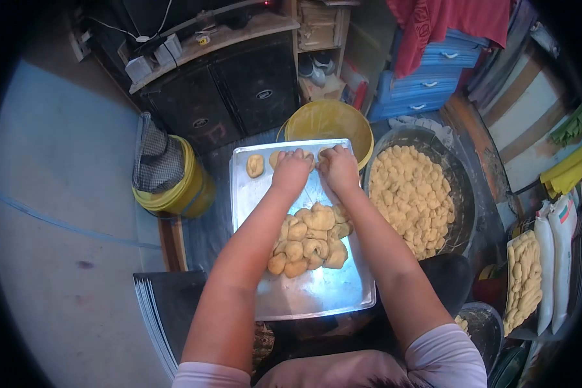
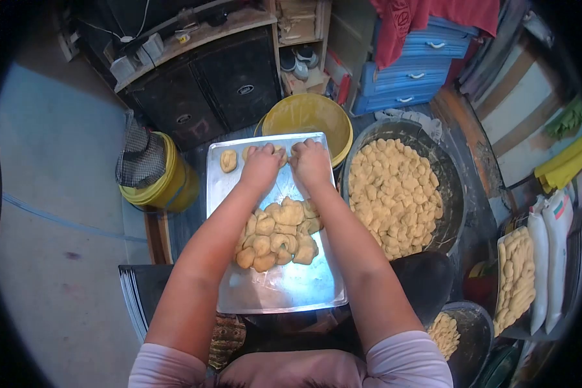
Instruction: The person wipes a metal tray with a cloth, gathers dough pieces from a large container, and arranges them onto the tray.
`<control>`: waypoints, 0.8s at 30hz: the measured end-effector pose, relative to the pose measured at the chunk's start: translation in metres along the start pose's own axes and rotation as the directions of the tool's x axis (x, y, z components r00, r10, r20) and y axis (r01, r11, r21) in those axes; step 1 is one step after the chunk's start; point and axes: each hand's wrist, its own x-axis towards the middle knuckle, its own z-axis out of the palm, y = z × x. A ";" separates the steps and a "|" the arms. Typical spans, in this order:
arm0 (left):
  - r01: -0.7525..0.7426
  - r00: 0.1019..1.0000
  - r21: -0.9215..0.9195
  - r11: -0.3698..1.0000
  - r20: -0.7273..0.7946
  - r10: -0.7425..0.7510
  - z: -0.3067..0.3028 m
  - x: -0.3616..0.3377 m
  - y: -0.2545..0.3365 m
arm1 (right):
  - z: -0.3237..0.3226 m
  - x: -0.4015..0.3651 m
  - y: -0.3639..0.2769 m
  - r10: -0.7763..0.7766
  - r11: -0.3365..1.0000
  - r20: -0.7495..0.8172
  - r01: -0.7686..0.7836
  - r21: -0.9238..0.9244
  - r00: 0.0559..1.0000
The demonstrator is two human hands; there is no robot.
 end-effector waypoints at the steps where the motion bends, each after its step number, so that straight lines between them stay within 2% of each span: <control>1: 0.013 1.000 -0.060 0.998 0.017 -0.012 -0.008 -0.003 0.001 | -0.007 0.000 -0.004 -0.054 0.993 -0.007 0.052 -0.109 0.999; 2: 0.011 1.000 -0.060 0.998 0.008 -0.011 -0.015 -0.009 0.000 | -0.014 -0.004 -0.006 -0.059 0.992 -0.012 0.058 -0.114 0.998; 4: 0.088 0.993 -0.175 0.981 -0.058 -0.099 -0.030 -0.031 -0.003 | -0.026 -0.021 -0.010 0.010 0.945 0.274 -0.099 0.312 0.962; 5: 0.181 0.980 -0.163 0.970 0.112 -0.164 -0.047 -0.044 -0.001 | -0.031 -0.033 -0.014 0.012 0.945 0.275 -0.101 0.311 0.961; 6: 0.268 0.934 -0.134 0.954 0.280 -0.223 -0.065 -0.059 0.002 | -0.035 -0.047 -0.019 -0.088 0.948 0.460 -0.068 0.312 0.883; 7: 0.328 0.849 -0.117 0.937 0.472 -0.238 -0.076 -0.074 0.004 | -0.040 -0.054 -0.023 -0.182 0.946 0.623 -0.037 0.321 0.761; 8: 0.383 0.730 -0.087 0.920 0.638 -0.244 -0.084 -0.086 0.005 | -0.045 -0.054 -0.027 -0.181 0.946 0.620 -0.037 0.321 0.763; 10: 0.368 0.763 -0.152 0.917 0.613 -0.205 -0.092 -0.109 0.004 | -0.051 -0.051 -0.035 -0.226 0.945 0.702 -0.022 0.325 0.675; 11: 0.352 0.794 -0.219 0.910 0.585 -0.167 -0.095 -0.118 0.001 | -0.052 -0.049 -0.035 -0.230 0.945 0.701 -0.019 0.328 0.675; 12: 0.355 0.794 -0.219 0.909 0.583 -0.170 -0.094 -0.126 -0.006 | -0.053 -0.049 -0.033 -0.238 0.893 0.729 -0.151 0.425 0.642; 13: 0.332 0.847 -0.373 0.866 0.522 -0.100 -0.093 -0.133 -0.013 | -0.056 -0.049 -0.030 -0.252 0.818 0.753 -0.282 0.502 0.608; 14: 0.295 0.894 -0.520 0.802 0.447 -0.039 -0.092 -0.139 -0.020 | -0.057 -0.050 -0.028 -0.223 0.843 0.724 -0.243 0.480 0.653; 15: 0.297 0.896 -0.525 0.798 0.443 -0.042 -0.091 -0.144 -0.025 | -0.056 -0.053 -0.023 -0.223 0.847 0.727 -0.240 0.474 0.649; 17: 0.216 0.923 -0.597 0.773 0.383 0.039 -0.100 -0.146 -0.030 | -0.058 -0.057 -0.022 -0.279 0.928 0.698 -0.001 0.372 0.659; 18: 0.212 0.926 -0.598 0.773 0.376 0.037 -0.104 -0.146 -0.031 | -0.060 -0.062 -0.021 -0.252 0.923 0.695 -0.048 0.381 0.674; 19: 0.273 0.915 -0.585 0.764 0.402 -0.019 -0.111 -0.144 -0.028 | -0.070 -0.060 -0.030 -0.254 0.925 0.694 -0.042 0.379 0.674; 20: 0.334 0.900 -0.570 0.751 0.431 -0.074 -0.115 -0.142 -0.027 | -0.078 -0.059 -0.039 -0.108 0.918 0.738 -0.218 0.331 0.666; 21: 0.335 0.900 -0.571 0.750 0.429 -0.076 -0.110 -0.140 -0.030 | -0.082 -0.059 -0.045 0.035 0.879 0.776 -0.389 0.276 0.630; 22: 0.361 0.928 -0.650 0.668 0.323 -0.187 -0.102 -0.136 -0.036 | -0.076 -0.058 -0.043 0.035 0.880 0.776 -0.387 0.275 0.629; 23: 0.366 0.926 -0.727 0.580 0.223 -0.305 -0.102 -0.130 -0.039 | -0.068 -0.055 -0.039 -0.043 0.908 0.676 -0.253 0.334 0.736; 24: 0.388 0.911 -0.748 0.538 0.224 -0.346 -0.103 -0.121 -0.043 | -0.061 -0.052 -0.034 -0.129 0.921 0.560 -0.110 0.373 0.819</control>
